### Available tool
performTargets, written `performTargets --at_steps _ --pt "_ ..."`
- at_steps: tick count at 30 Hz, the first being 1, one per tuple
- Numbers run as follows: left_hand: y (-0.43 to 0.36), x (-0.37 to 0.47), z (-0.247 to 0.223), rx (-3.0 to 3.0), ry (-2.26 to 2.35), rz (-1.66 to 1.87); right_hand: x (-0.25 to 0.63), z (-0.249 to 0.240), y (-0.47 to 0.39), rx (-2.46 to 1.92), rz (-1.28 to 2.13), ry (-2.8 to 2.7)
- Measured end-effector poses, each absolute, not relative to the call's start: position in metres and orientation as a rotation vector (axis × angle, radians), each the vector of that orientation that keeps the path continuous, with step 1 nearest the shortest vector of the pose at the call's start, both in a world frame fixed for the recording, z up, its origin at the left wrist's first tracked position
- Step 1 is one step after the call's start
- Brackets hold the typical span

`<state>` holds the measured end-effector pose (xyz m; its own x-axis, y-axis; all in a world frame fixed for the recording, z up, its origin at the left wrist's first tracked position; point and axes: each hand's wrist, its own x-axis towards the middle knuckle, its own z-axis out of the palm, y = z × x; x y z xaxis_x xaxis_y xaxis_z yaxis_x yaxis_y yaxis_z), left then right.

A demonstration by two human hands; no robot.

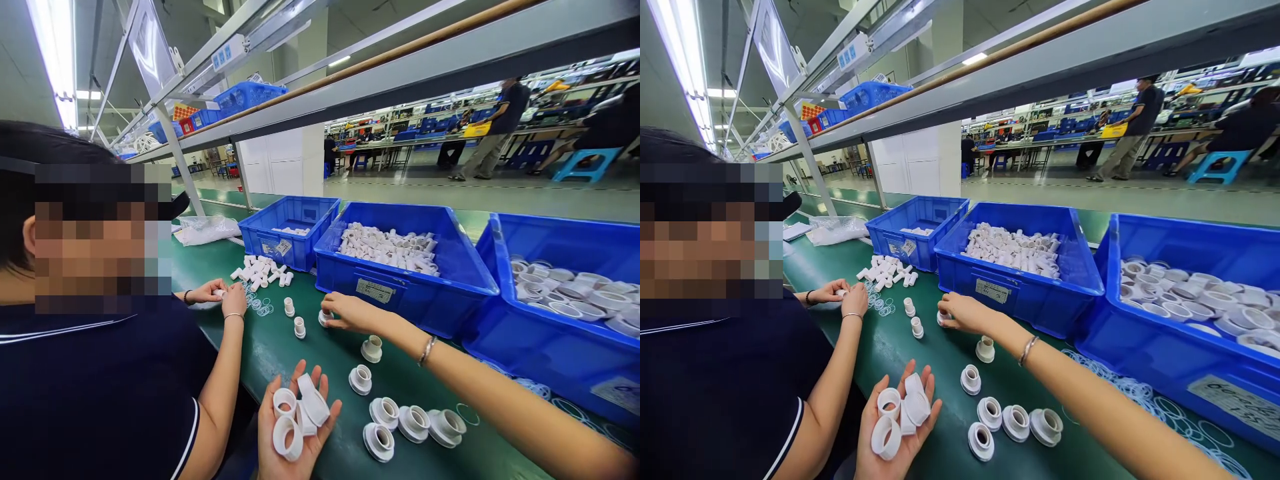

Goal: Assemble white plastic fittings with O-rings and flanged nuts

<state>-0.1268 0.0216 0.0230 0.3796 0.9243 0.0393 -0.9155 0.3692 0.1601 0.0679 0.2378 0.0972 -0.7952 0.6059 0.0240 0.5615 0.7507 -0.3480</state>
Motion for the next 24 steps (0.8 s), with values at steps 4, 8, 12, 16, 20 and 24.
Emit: performTargets --at_steps 4,8,12,16,20,24 --pt "0.026 -0.125 0.022 0.164 0.052 1.166 0.093 0.110 0.227 -0.885 0.718 -2.777" --pt "0.030 -0.127 0.021 0.178 0.042 1.168 0.109 0.110 0.235 -0.881 1.056 -2.590" --pt "0.036 -0.127 0.020 0.216 0.018 1.157 0.108 0.091 0.250 -0.840 1.498 -2.377" --pt "0.043 -0.126 0.017 0.241 0.000 1.158 0.099 0.071 0.246 -0.703 1.894 -2.259" --pt "0.050 -0.123 0.018 0.196 0.043 1.197 0.102 0.067 0.223 -0.567 2.161 -2.233" --pt "0.053 -0.119 0.027 0.130 0.088 1.232 0.120 0.072 0.198 -0.472 2.267 -2.209"
